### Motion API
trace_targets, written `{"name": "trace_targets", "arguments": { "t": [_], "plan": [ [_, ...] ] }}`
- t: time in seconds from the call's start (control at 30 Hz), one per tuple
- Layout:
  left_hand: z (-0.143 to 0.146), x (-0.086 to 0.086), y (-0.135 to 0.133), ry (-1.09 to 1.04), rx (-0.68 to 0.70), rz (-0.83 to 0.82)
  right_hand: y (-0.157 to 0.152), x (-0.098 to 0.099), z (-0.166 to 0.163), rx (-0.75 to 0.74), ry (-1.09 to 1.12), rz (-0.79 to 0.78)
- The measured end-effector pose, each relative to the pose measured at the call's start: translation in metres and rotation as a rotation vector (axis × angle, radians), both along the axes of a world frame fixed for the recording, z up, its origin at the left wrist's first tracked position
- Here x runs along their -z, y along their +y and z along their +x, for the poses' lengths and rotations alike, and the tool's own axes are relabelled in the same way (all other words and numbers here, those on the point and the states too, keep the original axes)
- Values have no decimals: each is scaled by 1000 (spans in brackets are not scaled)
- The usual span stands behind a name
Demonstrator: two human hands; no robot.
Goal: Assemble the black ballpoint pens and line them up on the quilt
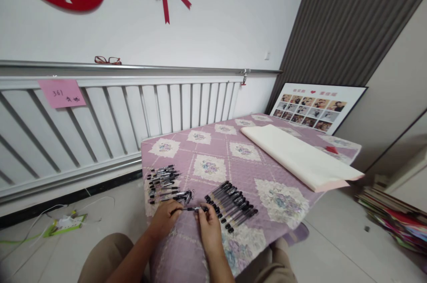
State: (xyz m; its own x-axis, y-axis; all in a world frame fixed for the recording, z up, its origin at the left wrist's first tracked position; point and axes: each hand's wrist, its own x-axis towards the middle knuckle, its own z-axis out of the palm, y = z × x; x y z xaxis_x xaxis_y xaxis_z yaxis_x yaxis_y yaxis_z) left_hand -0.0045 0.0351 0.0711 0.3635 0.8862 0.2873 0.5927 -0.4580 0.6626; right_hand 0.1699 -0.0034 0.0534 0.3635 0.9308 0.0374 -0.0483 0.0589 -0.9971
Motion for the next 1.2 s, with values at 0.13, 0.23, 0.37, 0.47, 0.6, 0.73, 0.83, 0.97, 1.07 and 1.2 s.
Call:
{"name": "trace_targets", "arguments": {
  "t": [0.13,0.23,0.37,0.47,0.6,0.73,0.83,0.97,1.07,1.2],
  "plan": [
    [-1,0,0,1,6,7,0,2,1,-39,-24,-7],
    [-1,1,0,8,9,4,1,2,1,-71,-46,-8],
    [-1,3,2,15,23,5,1,2,2,-131,-117,17],
    [0,5,2,6,34,2,1,3,2,-158,-227,52],
    [-1,6,2,20,34,-11,0,3,2,-187,-300,57],
    [-1,5,1,31,33,-22,0,1,3,-165,-322,73],
    [-1,6,1,25,57,-14,0,2,3,-130,-286,87],
    [-2,9,2,-30,30,-38,-1,7,0,-59,-138,77],
    [-3,10,2,-99,-24,-41,-2,11,-2,17,-22,53],
    [-3,10,1,-134,-50,-56,-7,13,1,103,20,60]
  ]
}}
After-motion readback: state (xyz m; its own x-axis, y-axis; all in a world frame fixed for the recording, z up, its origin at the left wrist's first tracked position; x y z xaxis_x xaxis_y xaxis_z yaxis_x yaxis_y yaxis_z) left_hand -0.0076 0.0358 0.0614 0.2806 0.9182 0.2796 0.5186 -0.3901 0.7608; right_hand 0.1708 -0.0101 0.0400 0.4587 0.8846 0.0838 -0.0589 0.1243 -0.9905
